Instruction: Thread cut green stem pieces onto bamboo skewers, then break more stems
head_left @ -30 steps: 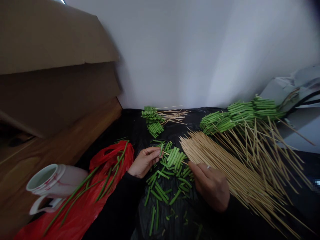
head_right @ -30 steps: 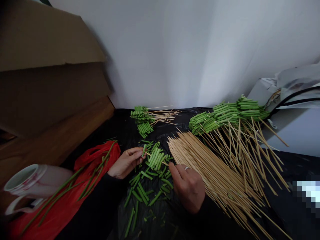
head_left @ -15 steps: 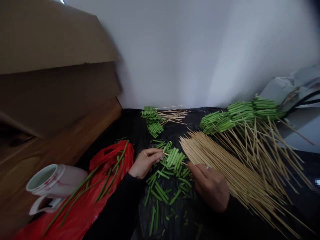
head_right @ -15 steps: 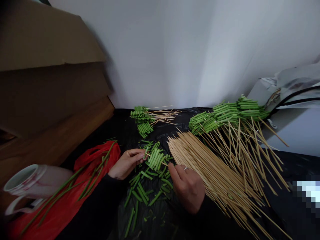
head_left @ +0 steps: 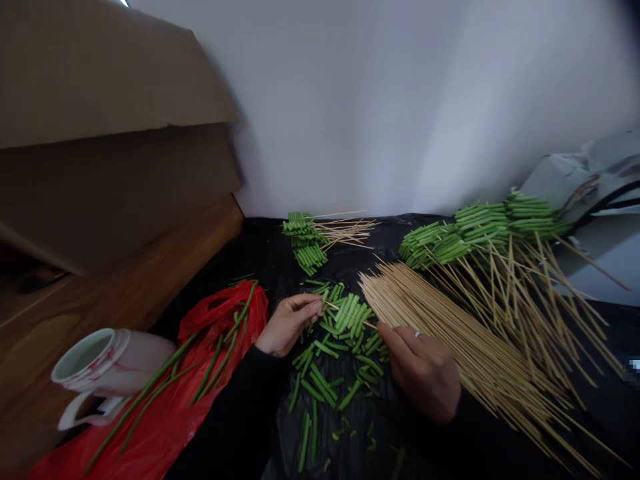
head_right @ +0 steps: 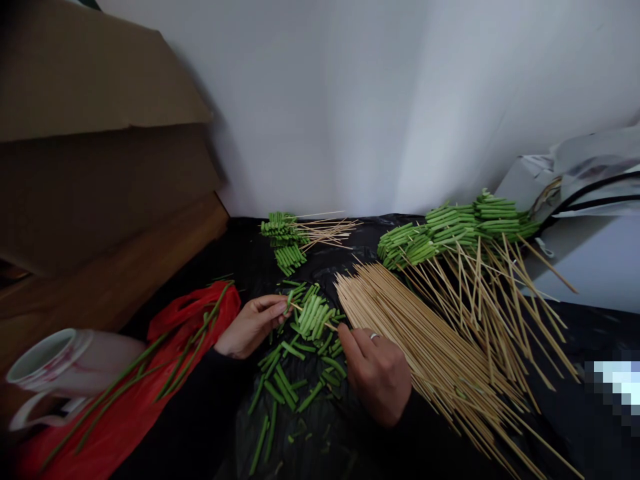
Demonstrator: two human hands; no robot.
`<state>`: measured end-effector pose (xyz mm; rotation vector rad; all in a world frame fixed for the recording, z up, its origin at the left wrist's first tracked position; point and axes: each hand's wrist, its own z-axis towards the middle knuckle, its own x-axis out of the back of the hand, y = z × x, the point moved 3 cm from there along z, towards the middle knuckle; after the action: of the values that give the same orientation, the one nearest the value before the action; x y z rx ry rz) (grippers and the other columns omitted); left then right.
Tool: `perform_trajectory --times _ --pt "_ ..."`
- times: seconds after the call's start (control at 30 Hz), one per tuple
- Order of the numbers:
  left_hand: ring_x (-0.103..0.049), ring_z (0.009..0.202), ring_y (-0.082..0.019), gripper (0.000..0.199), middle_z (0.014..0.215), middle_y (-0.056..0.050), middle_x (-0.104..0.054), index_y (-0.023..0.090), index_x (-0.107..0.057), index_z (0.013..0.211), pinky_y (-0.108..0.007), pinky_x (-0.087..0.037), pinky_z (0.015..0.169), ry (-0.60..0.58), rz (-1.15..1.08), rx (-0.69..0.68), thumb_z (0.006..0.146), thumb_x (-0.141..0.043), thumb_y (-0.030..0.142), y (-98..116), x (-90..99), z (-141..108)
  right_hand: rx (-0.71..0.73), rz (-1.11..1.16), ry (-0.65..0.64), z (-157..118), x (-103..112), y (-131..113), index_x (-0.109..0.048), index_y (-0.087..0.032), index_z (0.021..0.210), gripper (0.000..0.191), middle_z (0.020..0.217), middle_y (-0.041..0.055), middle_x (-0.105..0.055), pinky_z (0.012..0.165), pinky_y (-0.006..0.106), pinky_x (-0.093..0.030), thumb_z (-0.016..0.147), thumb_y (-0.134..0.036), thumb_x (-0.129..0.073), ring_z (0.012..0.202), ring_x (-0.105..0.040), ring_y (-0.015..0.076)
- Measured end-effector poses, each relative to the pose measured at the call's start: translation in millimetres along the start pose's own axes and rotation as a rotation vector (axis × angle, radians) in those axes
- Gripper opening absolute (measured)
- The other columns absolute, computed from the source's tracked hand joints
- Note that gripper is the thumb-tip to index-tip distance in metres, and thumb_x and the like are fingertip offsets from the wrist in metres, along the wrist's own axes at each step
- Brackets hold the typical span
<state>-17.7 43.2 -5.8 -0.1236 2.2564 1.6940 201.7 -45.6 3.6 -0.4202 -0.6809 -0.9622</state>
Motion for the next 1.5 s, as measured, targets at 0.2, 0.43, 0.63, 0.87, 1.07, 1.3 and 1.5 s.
perform_trajectory --times 0.2,0.43,0.63,0.87,1.07,1.3,1.5 --pt "-0.059 0.069 -0.009 0.026 0.074 -0.003 -0.070 0.013 -0.075 0.080 -0.020 -0.043 0.067 0.004 -0.001 0.009 0.059 -0.085 0.026 -0.8 0.6 0.8 -0.009 -0.002 -0.018 -0.7 -0.6 -0.5 -0.063 -0.012 0.108 0.026 0.069 0.0017 -0.058 0.057 0.030 -0.030 0.090 -0.008 -0.044 0.062 -0.049 0.0124" --pt "-0.059 0.069 -0.009 0.026 0.074 -0.003 -0.070 0.014 -0.075 0.081 -0.020 -0.043 0.067 -0.002 0.004 -0.007 0.060 -0.084 0.026 -1.0 1.2 0.8 -0.002 -0.001 -0.023 -0.4 0.0 -0.3 -0.063 -0.011 0.108 0.025 0.069 0.0019 -0.059 0.058 0.030 -0.030 0.091 -0.009 -0.044 0.062 -0.049 0.0120" --pt "-0.059 0.068 -0.010 0.026 0.073 -0.004 -0.070 0.014 -0.076 0.080 -0.022 -0.043 0.065 0.018 0.048 -0.027 0.059 -0.085 0.027 0.5 1.7 1.3 -0.002 -0.018 -0.030 -1.3 -0.9 -0.8 -0.063 -0.012 0.108 0.026 0.068 0.0015 -0.057 0.057 0.030 -0.028 0.092 -0.010 -0.042 0.061 -0.047 0.0121" --pt "-0.058 0.067 -0.011 0.023 0.073 -0.004 -0.071 0.015 -0.076 0.075 -0.024 -0.042 0.068 0.019 0.137 -0.052 0.058 -0.085 0.029 -0.3 4.8 1.2 -0.004 -0.023 -0.066 -5.4 -4.9 -3.1 -0.063 -0.012 0.109 0.028 0.068 0.0018 -0.057 0.057 0.029 -0.030 0.090 -0.008 -0.042 0.061 -0.047 0.0121" --pt "-0.056 0.064 -0.010 0.021 0.070 -0.003 -0.069 0.015 -0.076 0.073 -0.024 -0.041 0.066 -0.002 0.154 -0.036 0.059 -0.084 0.028 -3.6 5.0 1.0 -0.020 -0.010 -0.062 -5.3 -5.2 -4.3 -0.064 -0.012 0.106 0.029 0.068 0.0019 -0.058 0.057 0.028 -0.031 0.088 -0.006 -0.042 0.063 -0.049 0.0115" --pt "-0.056 0.065 -0.009 0.026 0.072 -0.002 -0.068 0.014 -0.073 0.081 -0.021 -0.040 0.062 -0.019 0.114 0.003 0.061 -0.083 0.028 0.0 -0.6 -1.2 0.003 0.011 -0.062 -4.9 -5.4 -3.6 -0.062 -0.011 0.110 0.030 0.071 0.0027 -0.059 0.059 0.027 -0.035 0.088 -0.006 -0.041 0.067 -0.052 0.0124" --pt "-0.055 0.066 -0.009 0.026 0.071 -0.001 -0.066 0.014 -0.071 0.077 -0.020 -0.040 0.062 -0.039 0.111 0.026 0.061 -0.083 0.030 -4.9 -1.1 -0.1 0.000 -0.014 -0.080 -4.2 -4.5 -4.4 -0.062 -0.012 0.108 0.028 0.069 0.0021 -0.059 0.059 0.028 -0.034 0.089 -0.007 -0.042 0.064 -0.052 0.0122"
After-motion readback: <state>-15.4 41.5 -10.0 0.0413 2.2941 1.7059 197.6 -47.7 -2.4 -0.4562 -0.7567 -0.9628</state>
